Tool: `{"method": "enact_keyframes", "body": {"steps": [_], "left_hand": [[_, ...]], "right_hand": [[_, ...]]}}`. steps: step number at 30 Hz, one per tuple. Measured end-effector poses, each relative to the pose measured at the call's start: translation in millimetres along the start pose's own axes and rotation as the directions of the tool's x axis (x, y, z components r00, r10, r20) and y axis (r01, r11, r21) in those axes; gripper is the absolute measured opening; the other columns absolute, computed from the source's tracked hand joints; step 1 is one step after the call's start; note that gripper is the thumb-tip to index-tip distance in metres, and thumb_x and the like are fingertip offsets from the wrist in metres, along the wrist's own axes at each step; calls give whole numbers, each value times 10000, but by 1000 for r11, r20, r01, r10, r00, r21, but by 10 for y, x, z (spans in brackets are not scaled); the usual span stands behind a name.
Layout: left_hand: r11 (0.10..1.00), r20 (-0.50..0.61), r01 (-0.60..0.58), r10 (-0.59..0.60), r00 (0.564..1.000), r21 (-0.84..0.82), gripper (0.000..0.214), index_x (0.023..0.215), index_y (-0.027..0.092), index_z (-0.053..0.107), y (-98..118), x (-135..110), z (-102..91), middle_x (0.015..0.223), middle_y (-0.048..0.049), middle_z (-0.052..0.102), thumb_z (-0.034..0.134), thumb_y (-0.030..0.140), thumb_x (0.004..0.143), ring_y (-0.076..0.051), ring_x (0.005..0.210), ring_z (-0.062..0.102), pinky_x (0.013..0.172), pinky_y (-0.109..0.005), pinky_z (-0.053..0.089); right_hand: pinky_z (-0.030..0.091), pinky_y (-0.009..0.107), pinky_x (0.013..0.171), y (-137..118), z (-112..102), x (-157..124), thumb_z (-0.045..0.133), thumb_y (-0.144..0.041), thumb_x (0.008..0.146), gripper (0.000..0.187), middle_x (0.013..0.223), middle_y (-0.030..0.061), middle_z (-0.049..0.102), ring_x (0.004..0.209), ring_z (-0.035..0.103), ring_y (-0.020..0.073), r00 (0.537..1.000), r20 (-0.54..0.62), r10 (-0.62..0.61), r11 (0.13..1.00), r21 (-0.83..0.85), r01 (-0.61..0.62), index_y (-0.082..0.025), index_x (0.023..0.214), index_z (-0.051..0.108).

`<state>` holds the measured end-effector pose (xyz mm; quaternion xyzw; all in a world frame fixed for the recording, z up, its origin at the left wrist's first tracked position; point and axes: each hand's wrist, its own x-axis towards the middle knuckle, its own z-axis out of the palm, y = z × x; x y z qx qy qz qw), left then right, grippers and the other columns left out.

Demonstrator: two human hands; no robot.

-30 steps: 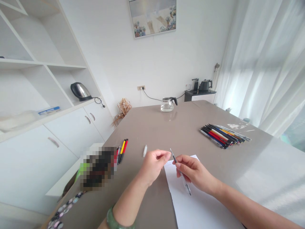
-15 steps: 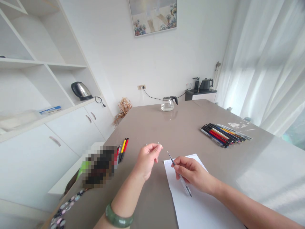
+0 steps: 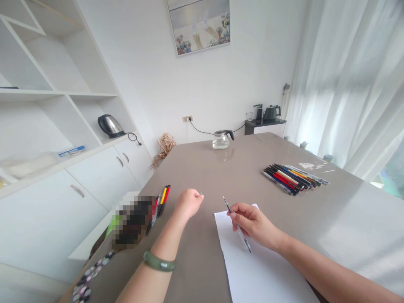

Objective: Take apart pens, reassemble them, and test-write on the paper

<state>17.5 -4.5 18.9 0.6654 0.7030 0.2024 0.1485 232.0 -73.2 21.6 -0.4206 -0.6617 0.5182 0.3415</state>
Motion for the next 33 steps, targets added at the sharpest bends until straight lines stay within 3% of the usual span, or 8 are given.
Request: {"method": "enact_keyframes", "body": {"steps": [7, 17, 26, 29, 33], "left_hand": [[954, 82, 74, -102, 991, 290, 127, 622, 172, 574, 51, 274, 158, 687, -108, 619, 515, 283, 637, -254, 671, 582, 543, -315, 398], [911, 138, 38, -103, 985, 411, 185, 747, 177, 596, 83, 256, 159, 850, -148, 630, 469, 288, 670, -278, 779, 586, 600, -350, 426], [939, 90, 44, -79, 993, 342, 181, 728, 162, 591, 161, 159, 77, 820, -153, 623, 500, 309, 674, -289, 780, 574, 625, -371, 417], [967, 58, -10, -5, 998, 256, 192, 765, 160, 579, 280, -27, 24, 817, -138, 614, 432, 279, 732, -277, 800, 559, 657, -382, 401], [988, 116, -152, 149, 982, 12, 254, 844, 207, 550, 482, -428, 37, 801, -30, 606, 319, 306, 817, -142, 745, 557, 653, -247, 410]], "right_hand": [[330, 192, 450, 22, -69, -8, 396, -337, 786, 213, 609, -7, 546, 456, 384, 62, 999, -24, -23, 1000, -14, 23, -168, 768, 525], [332, 191, 447, 13, -84, -7, 402, -325, 782, 199, 604, -7, 553, 452, 393, 64, 999, -24, -23, 1000, -14, 23, -170, 772, 524], [326, 190, 448, 39, -77, -8, 400, -321, 783, 196, 600, -10, 556, 454, 385, 60, 999, -28, -26, 1000, -18, 26, -169, 770, 523], [323, 191, 436, 51, -82, 2, 411, -325, 774, 198, 597, -7, 554, 443, 379, 58, 999, -43, -23, 999, 23, 24, -165, 759, 527], [337, 198, 419, 47, -71, 20, 411, -330, 771, 197, 614, 1, 563, 424, 405, 58, 998, -59, 6, 985, 173, 5, -161, 745, 511]]}}
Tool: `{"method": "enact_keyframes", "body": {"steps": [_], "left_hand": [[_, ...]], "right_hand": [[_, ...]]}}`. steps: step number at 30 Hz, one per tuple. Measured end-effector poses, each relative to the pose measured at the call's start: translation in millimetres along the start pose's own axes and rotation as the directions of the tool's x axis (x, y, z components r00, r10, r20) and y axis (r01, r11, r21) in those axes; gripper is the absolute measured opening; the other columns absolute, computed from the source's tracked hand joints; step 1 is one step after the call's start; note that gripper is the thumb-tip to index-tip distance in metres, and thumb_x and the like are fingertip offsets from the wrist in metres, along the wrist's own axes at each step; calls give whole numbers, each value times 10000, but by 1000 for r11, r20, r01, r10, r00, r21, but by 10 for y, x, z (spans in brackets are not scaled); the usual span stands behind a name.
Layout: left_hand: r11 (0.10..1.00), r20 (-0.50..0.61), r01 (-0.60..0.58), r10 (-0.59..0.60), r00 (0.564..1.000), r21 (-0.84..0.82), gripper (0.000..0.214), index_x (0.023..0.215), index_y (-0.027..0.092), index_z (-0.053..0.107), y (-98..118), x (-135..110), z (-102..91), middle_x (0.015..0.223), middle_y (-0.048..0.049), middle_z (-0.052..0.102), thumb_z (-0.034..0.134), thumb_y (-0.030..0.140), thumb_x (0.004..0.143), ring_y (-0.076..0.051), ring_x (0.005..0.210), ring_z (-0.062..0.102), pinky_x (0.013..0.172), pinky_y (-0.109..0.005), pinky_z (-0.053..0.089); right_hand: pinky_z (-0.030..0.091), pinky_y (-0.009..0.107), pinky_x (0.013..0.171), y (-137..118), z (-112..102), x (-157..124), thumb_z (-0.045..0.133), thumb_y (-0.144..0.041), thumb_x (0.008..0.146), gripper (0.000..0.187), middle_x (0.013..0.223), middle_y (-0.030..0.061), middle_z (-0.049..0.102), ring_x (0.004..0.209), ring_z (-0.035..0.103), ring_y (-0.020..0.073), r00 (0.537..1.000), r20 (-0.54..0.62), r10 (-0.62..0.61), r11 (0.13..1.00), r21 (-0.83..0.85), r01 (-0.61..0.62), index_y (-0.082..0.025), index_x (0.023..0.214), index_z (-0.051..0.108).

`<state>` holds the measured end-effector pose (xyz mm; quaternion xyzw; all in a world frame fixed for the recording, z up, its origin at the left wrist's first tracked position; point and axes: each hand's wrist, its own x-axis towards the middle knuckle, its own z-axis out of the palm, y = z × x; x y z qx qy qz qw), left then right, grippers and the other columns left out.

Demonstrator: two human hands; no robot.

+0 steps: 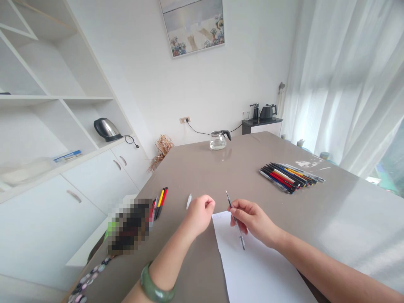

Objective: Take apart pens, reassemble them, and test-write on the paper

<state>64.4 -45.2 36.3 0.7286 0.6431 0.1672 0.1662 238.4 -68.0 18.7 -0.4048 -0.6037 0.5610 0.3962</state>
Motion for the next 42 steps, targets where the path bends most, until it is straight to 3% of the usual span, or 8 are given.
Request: {"method": "enact_keyframes", "body": {"steps": [3, 6, 8, 14, 23, 27, 34, 42], "left_hand": [[759, 182, 14, 137, 974, -650, 331, 919, 159, 524, 151, -235, 72, 842, -61, 581, 303, 389, 833, -145, 782, 548, 676, -257, 411], [508, 304, 155, 224, 926, -847, 387, 1022, 156, 481, 207, -355, 125, 843, -70, 566, 353, 452, 808, -146, 743, 552, 648, -270, 400], [463, 332, 202, 217, 918, -863, 417, 1060, 155, 457, 198, -383, 150, 838, -72, 561, 440, 452, 768, -131, 651, 549, 592, -264, 389], [533, 282, 165, 147, 948, -830, 404, 1057, 161, 477, 99, -406, 171, 749, -46, 573, 525, 391, 728, -109, 557, 522, 541, -249, 363], [547, 256, 132, 156, 954, -827, 265, 901, 143, 504, -11, -431, 110, 775, -64, 600, 486, 363, 754, -132, 628, 555, 578, -252, 367], [576, 266, 116, 183, 946, -809, 269, 917, 158, 478, -55, -446, 128, 819, -81, 617, 427, 384, 782, -145, 666, 561, 517, -230, 339], [694, 491, 182, 276, 826, -697, 265, 840, 143, 517, -184, -426, 131, 764, -93, 626, 519, 374, 710, -158, 660, 557, 475, -218, 348], [667, 448, 128, 334, 829, -734, 242, 827, 135, 561, -253, -378, 168, 716, -56, 596, 550, 327, 681, -124, 610, 526, 501, -223, 371]], "right_hand": [[385, 219, 462, -9, 31, 8, 441, -329, 760, 186, 583, -3, 547, 460, 470, 81, 1000, -9, 19, 993, 115, -18, -157, 719, 499], [406, 236, 503, -9, 63, 14, 480, -343, 740, 198, 539, -14, 518, 491, 504, 100, 1000, -8, 26, 987, 161, -24, -150, 701, 503], [391, 225, 499, -2, 79, 19, 501, -338, 728, 197, 546, -11, 520, 497, 494, 94, 1000, -12, 19, 991, 134, -18, -148, 678, 515], [335, 212, 468, 5, 112, 37, 457, -410, 753, 321, 506, -16, 449, 483, 399, 80, 996, -93, 5, 999, -34, -8, -149, 599, 560], [317, 217, 435, -127, -20, 169, 470, -448, 736, 331, 635, 37, 533, 468, 377, 77, 948, -311, -66, 995, 50, 85, -133, 736, 574], [301, 207, 410, -145, -82, 427, 423, -456, 747, 357, 658, 43, 556, 443, 380, 70, 969, -246, -29, 989, -145, -7, -133, 773, 570], [270, 207, 407, 49, 171, 1068, 451, -386, 704, 312, 504, 24, 536, 413, 381, 73, 980, -186, 70, 730, -660, -178, -133, 562, 565], [354, 253, 520, 189, 434, 1429, 481, -286, 676, 199, 672, 101, 615, 648, 555, 191, 967, -230, 110, 483, -838, -254, -142, 641, 614]]}}
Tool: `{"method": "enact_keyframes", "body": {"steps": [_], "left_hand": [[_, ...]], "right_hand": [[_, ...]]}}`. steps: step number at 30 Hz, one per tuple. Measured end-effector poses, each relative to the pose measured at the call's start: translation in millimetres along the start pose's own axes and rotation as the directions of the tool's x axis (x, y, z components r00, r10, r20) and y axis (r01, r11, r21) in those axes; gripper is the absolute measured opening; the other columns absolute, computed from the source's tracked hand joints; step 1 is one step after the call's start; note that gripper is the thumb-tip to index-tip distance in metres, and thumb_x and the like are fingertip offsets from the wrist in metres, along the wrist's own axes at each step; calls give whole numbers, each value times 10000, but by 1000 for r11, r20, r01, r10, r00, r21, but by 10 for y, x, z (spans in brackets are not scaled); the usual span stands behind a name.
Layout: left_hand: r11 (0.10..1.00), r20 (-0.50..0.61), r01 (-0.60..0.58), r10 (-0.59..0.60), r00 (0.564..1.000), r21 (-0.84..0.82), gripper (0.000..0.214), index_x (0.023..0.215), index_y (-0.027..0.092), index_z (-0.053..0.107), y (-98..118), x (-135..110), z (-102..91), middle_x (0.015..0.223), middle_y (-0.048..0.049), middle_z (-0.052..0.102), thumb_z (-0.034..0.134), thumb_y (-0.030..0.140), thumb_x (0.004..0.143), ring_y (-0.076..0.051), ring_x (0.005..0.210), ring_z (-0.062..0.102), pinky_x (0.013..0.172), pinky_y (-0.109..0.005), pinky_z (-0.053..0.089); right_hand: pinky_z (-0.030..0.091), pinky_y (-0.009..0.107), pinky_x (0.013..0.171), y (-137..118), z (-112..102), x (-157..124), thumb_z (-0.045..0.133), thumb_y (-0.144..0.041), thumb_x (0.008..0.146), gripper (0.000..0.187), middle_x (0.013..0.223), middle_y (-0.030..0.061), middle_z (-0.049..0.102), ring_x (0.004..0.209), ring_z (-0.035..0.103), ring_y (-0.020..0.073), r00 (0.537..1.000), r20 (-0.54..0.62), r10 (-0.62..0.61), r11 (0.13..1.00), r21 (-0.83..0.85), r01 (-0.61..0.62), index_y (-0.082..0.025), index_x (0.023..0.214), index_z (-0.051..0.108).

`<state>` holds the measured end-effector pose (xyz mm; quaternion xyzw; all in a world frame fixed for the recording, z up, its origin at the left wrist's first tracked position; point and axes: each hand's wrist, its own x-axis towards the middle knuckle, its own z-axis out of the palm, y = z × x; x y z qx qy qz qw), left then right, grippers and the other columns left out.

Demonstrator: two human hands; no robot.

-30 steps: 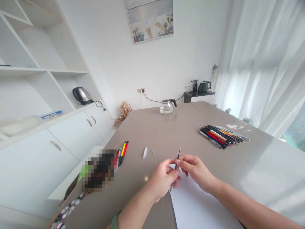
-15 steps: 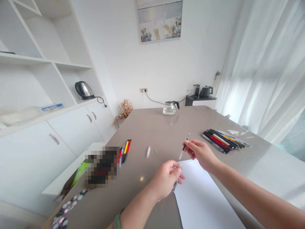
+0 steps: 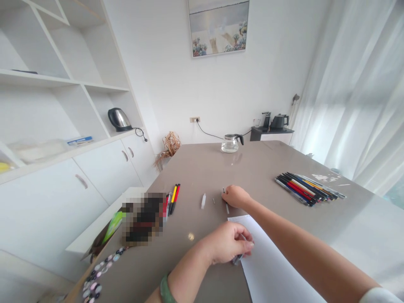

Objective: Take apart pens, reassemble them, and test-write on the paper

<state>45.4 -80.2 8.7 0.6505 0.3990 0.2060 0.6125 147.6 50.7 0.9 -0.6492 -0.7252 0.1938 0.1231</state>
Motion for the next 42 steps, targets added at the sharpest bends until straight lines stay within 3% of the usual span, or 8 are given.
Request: {"method": "enact_keyframes", "body": {"steps": [7, 14, 21, 23, 26, 32, 37, 42], "left_hand": [[1000, 0, 6, -6, 1000, 14, 239, 829, 135, 564, 30, -12, -5, 687, -41, 587, 551, 323, 683, -117, 602, 520, 515, -223, 373], [998, -7, 11, -11, 1000, -58, 271, 833, 131, 565, 60, -12, 10, 679, -45, 582, 574, 348, 671, -122, 596, 521, 507, -226, 367], [945, -245, -145, 72, 967, -293, 410, 1004, 141, 526, 224, -49, -66, 667, -16, 515, 466, 455, 748, -86, 536, 478, 521, -228, 358], [929, -291, -174, 76, 954, -326, 436, 1067, 151, 491, 226, -44, -98, 663, -2, 492, 461, 454, 754, -61, 487, 426, 481, -210, 330], [915, -298, -186, 77, 951, -357, 458, 1123, 164, 424, 209, -29, -118, 658, 3, 495, 493, 420, 750, -46, 461, 374, 432, -188, 271], [909, -277, -144, 33, 960, -392, 423, 1058, 157, 429, 192, 15, -94, 662, -11, 527, 485, 442, 750, -44, 449, 374, 427, -185, 275], [877, -295, -146, 4, 956, -458, 425, 1009, 142, 460, 191, 52, -101, 658, -34, 558, 420, 490, 768, -55, 442, 410, 415, -186, 288], [817, -398, -245, 21, 917, -522, 521, 1050, 125, 455, 176, 72, -128, 661, -68, 586, 303, 547, 784, -86, 456, 452, 428, -208, 342]], "right_hand": [[383, 302, 567, 1, 43, 10, 467, -355, 690, 266, 762, 125, 619, 724, 570, 244, 1000, 13, 0, 997, -72, 0, -145, 737, 623], [338, 254, 519, 29, -61, -31, 460, -419, 706, 338, 589, 81, 582, 593, 522, 166, 999, -28, -33, 996, 79, 35, -136, 569, 585], [298, 204, 437, 221, -387, -530, 309, -479, 774, 411, 511, -25, 431, 439, 352, 73, 988, -112, -105, 913, 384, 140, -151, 661, 530], [264, 201, 403, 266, -441, -747, 375, -488, 748, 376, 492, -42, 382, 409, 298, 62, 989, -82, -126, 762, 631, 150, -154, 646, 515], [276, 199, 415, 294, -461, -1021, 436, -464, 742, 322, 531, -38, 406, 437, 328, 63, 977, -20, -212, 601, 786, 146, -159, 729, 539], [340, 216, 474, 334, -409, -1180, 447, -434, 760, 300, 631, -2, 520, 481, 408, 69, 958, 13, -287, 534, 832, 149, -155, 768, 559], [352, 218, 485, 378, -364, -1147, 509, -397, 736, 254, 645, 2, 526, 490, 423, 70, 955, 64, -289, 394, 917, 58, -148, 752, 552], [343, 193, 464, 478, -361, -1048, 552, -269, 718, 111, 639, -11, 502, 499, 407, 59, 978, 119, -171, -63, 989, -131, -159, 734, 545]]}}
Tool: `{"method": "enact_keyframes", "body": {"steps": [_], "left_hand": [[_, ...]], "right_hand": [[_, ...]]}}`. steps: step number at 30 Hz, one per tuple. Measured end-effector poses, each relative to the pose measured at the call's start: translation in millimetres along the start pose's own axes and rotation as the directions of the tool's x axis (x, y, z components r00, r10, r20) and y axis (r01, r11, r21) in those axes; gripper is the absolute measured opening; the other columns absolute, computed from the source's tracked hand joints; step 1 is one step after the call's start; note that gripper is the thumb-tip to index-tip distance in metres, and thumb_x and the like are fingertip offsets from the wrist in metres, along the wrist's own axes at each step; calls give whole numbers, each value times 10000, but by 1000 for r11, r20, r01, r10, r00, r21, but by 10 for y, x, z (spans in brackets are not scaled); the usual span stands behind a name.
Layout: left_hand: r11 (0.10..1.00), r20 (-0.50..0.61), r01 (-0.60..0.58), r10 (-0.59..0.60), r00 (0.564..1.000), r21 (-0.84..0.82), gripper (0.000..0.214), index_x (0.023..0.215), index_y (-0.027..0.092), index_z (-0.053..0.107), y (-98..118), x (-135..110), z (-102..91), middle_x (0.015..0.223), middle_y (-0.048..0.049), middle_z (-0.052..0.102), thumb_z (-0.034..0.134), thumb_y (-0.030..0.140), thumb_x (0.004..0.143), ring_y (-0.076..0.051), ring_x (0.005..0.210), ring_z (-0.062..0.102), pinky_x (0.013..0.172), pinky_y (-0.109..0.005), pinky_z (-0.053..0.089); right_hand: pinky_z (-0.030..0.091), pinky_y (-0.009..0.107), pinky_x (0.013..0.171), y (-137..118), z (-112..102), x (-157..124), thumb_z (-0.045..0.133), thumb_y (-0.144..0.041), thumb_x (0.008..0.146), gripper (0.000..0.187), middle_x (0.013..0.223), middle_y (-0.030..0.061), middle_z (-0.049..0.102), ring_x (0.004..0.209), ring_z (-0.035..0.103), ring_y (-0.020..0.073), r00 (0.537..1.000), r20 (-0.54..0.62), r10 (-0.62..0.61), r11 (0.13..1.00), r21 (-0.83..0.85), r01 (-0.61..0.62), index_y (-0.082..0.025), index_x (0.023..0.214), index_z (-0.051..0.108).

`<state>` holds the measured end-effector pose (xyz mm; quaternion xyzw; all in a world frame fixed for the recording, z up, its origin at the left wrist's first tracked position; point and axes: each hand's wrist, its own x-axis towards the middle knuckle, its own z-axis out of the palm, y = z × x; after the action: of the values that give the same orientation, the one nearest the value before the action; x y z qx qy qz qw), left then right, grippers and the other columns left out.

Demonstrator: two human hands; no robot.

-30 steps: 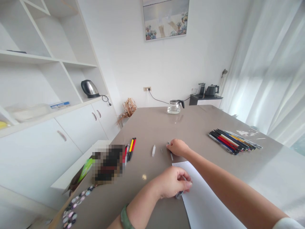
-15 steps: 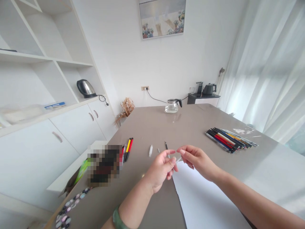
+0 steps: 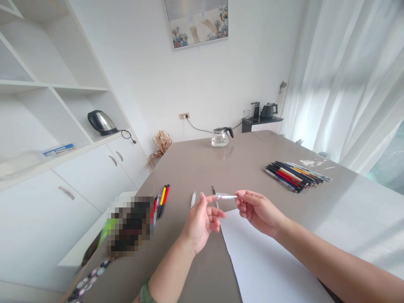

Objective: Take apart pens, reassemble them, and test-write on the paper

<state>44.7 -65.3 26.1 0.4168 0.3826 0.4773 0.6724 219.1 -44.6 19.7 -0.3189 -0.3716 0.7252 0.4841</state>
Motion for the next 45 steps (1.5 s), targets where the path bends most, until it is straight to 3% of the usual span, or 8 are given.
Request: {"method": "enact_keyframes", "body": {"steps": [6, 13, 19, 28, 33, 36, 40, 45], "left_hand": [[1000, -13, -10, 11, 1000, 22, 453, 997, 120, 483, -4, 5, 10, 629, -46, 557, 344, 501, 795, -81, 456, 437, 422, -202, 335], [995, 38, -42, 39, 999, 93, 365, 1038, 146, 485, 6, -10, 34, 673, -25, 530, 432, 411, 793, -63, 494, 427, 455, -190, 340], [960, 13, 34, -40, 999, 279, 338, 982, 126, 544, -31, -5, 0, 698, -34, 529, 529, 363, 740, -71, 538, 437, 504, -205, 379], [936, 23, 85, -98, 995, 342, 213, 853, 154, 520, -67, -12, 0, 738, -21, 502, 525, 330, 734, -94, 581, 479, 582, -270, 428], [973, 39, 75, -85, 996, 217, 157, 839, 186, 440, -83, -2, -8, 724, -2, 486, 464, 329, 780, -75, 552, 446, 550, -232, 383], [990, 60, 72, -80, 995, 121, 137, 828, 193, 425, -88, -3, -4, 673, 26, 431, 464, 318, 787, -56, 517, 389, 501, -199, 325], [993, 131, 113, -115, 985, 20, 179, 779, 185, 440, -50, -54, 45, 638, 45, 353, 491, 356, 769, -53, 520, 356, 501, -195, 311], [984, 111, 147, -157, 981, 98, 261, 809, 154, 510, -49, -103, 101, 661, 43, 357, 597, 366, 683, -30, 464, 282, 435, -190, 251]], "right_hand": [[331, 176, 444, -44, -83, 46, 533, -185, 719, 33, 630, -14, 490, 492, 386, 49, 995, -7, 102, 958, 270, -96, -158, 723, 552], [255, 173, 410, 35, -23, 5, 542, -217, 721, 83, 615, -15, 460, 482, 342, 43, 993, -1, 121, 988, 100, -121, -138, 703, 559], [207, 190, 397, 16, -20, 3, 588, -292, 686, 157, 566, -39, 415, 446, 279, 36, 995, -37, 88, 994, -56, -90, -138, 715, 587], [347, 201, 454, -53, -31, -4, 543, -176, 687, 189, 666, 25, 495, 537, 410, 76, 998, -12, 69, 998, 7, -68, -119, 845, 628], [436, 251, 672, -44, -77, 19, 540, -108, 673, 214, 823, 70, 566, 668, 511, 105, 998, 10, 67, 998, 23, -67, -122, 873, 614], [429, 282, 736, -25, -67, 17, 562, -140, 683, 216, 864, 76, 582, 687, 534, 107, 998, 33, 47, 998, -49, -45, -129, 896, 596], [439, 279, 633, 16, 10, -9, 560, -238, 712, 217, 833, 61, 599, 600, 518, 93, 998, 13, -60, 962, -266, 61, -146, 909, 567], [391, 245, 498, 82, 106, -78, 520, -318, 742, 199, 755, 30, 611, 510, 452, 77, 976, 19, -218, 835, -514, 197, -177, 881, 542]]}}
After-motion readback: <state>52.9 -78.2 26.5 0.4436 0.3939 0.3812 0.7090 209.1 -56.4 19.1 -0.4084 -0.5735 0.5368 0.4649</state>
